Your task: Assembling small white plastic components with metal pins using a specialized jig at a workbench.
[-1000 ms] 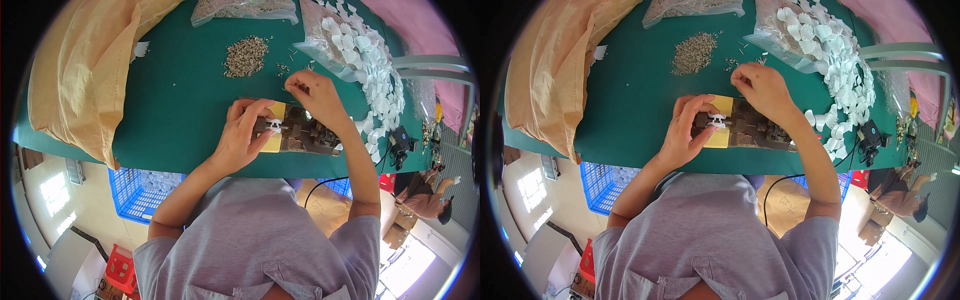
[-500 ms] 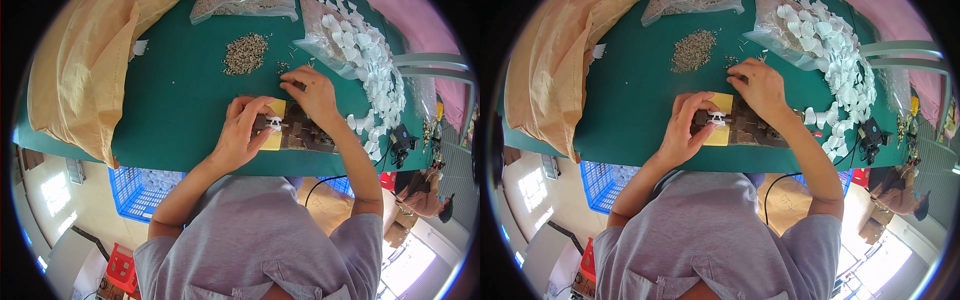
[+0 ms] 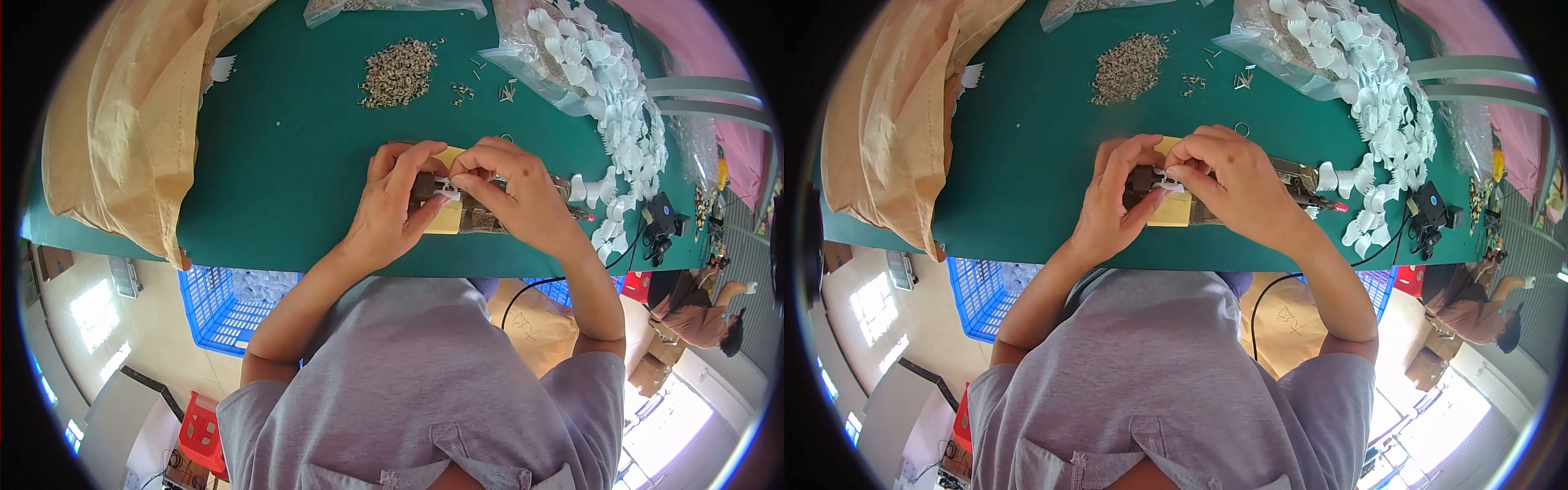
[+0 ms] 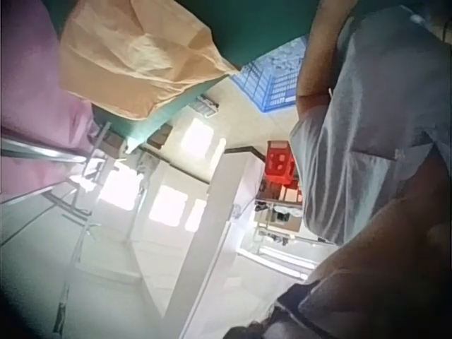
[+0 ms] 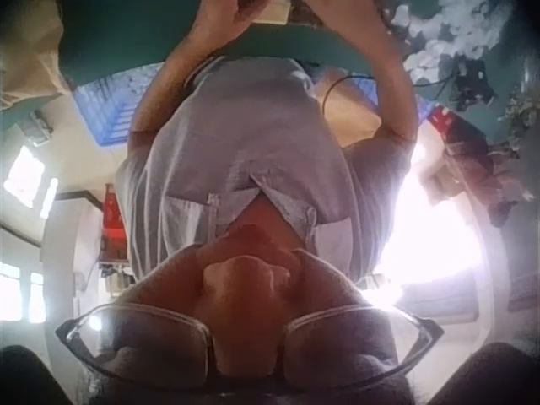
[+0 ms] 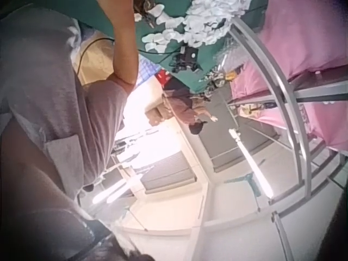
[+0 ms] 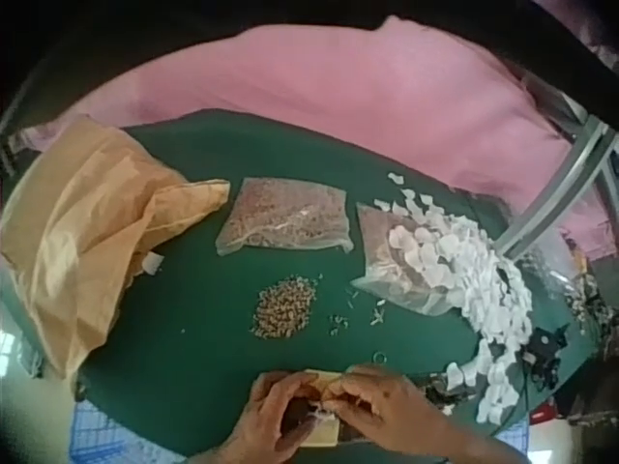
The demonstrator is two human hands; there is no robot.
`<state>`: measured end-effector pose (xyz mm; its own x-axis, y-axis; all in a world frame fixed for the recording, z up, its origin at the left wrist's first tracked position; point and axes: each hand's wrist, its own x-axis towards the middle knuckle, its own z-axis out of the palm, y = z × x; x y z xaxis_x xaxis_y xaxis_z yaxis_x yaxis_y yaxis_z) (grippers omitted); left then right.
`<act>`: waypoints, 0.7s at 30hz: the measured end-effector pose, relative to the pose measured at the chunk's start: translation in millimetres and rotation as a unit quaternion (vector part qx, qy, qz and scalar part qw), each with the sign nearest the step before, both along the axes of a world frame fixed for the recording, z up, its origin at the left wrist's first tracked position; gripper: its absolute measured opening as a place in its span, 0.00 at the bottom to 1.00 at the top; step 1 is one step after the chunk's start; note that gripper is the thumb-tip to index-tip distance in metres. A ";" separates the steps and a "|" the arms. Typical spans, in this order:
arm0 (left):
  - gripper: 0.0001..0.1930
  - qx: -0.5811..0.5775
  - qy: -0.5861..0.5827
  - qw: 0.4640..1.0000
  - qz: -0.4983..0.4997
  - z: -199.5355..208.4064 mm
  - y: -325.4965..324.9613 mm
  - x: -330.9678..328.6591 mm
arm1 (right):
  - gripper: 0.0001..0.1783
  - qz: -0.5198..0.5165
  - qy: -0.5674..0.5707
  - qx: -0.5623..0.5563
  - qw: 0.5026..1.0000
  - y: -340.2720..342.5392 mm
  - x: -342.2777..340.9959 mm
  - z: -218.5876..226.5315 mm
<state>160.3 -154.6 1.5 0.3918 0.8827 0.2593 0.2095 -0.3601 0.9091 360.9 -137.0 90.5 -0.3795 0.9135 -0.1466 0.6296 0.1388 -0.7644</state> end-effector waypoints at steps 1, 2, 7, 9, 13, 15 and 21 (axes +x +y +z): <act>0.35 -0.007 -0.013 1.000 0.005 -0.6 -0.4 1.0 | 0.06 -0.001 0.000 -0.001 1.000 -1.2 0.1 -0.5; 0.35 -0.013 -0.025 1.000 0.011 -1.1 -0.2 1.4 | 0.06 0.006 -0.008 0.013 1.000 -1.9 -0.1 -2.1; 0.35 -0.008 -0.020 1.000 0.008 -2.1 0.5 1.0 | 0.04 0.027 -0.033 0.047 0.998 -2.9 -0.6 -3.1; 0.35 -0.003 -0.019 1.000 0.006 -2.6 0.8 1.0 | 0.04 0.029 -0.047 0.063 0.996 -4.0 -1.6 -2.5; 0.35 -0.004 -0.019 1.000 0.008 -3.4 0.2 1.0 | 0.04 0.024 -0.054 0.072 0.996 -6.0 -3.4 -2.1; 0.36 -0.002 -0.019 1.000 0.008 -3.5 0.0 0.9 | 0.04 0.035 -0.083 0.089 0.992 -6.4 -3.8 -1.7; 0.36 -0.014 -0.027 0.999 0.011 -1.4 0.5 1.1 | 0.04 0.033 -0.064 0.125 0.990 -7.7 -4.8 -4.3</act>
